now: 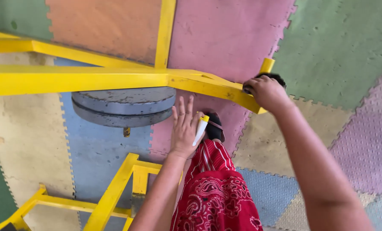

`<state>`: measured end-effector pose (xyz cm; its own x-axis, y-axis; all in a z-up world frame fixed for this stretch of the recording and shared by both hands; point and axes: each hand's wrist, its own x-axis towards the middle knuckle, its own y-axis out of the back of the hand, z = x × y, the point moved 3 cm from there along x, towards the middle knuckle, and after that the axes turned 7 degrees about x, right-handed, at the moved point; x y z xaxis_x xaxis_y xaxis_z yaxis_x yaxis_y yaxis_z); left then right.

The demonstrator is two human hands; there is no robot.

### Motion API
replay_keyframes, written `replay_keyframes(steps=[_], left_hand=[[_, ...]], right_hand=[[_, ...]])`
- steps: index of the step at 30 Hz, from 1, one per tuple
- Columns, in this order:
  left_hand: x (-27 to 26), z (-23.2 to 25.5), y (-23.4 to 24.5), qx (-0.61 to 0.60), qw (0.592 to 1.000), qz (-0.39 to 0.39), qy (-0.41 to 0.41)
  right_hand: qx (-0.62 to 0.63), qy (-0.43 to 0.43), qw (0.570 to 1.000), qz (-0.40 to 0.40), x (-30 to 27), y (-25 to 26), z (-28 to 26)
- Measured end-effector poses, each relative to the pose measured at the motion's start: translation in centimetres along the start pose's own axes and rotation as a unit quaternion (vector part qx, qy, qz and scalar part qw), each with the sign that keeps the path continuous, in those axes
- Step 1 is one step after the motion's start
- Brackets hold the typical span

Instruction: Cleaning and wiping down various pieces of weight-training equipment and benches using a spray bottle and cloth.

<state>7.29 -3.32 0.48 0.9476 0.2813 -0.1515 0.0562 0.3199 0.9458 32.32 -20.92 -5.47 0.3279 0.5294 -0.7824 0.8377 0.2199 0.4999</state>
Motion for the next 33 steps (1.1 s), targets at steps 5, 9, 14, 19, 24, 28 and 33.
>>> replay_keyframes(steps=[5,9,14,19,24,28,33], left_hand=[[2.8,4.5,-0.4,-0.108,0.993,-0.023,-0.043],[3.3,6.8,-1.7,-0.139,0.986,-0.041,-0.081],[3.1,7.5,-3.7,-0.184,0.977,-0.064,-0.086],[1.6,7.0,-5.6,-0.146,0.979,-0.096,-0.106],[0.1,6.9,-6.5,-0.151,0.975,-0.127,-0.103],[-0.7,7.1,-6.0,-0.149,0.979,-0.106,-0.087],[-1.7,8.0,-3.3,-0.143,0.982,-0.098,-0.073]], right_hand=[[0.146,0.076,0.927,0.336,-3.7,-10.2,3.3],[0.265,0.111,0.865,0.412,-4.7,-11.5,3.5],[0.377,0.134,0.776,0.488,-1.6,-14.0,7.7],[0.378,0.024,0.798,0.468,4.2,-20.9,21.5],[0.291,-0.126,0.848,0.424,5.5,-21.8,27.5],[0.598,-0.183,0.644,0.441,6.5,-23.9,24.9],[0.806,-0.146,0.343,0.460,3.6,-22.9,13.3]])
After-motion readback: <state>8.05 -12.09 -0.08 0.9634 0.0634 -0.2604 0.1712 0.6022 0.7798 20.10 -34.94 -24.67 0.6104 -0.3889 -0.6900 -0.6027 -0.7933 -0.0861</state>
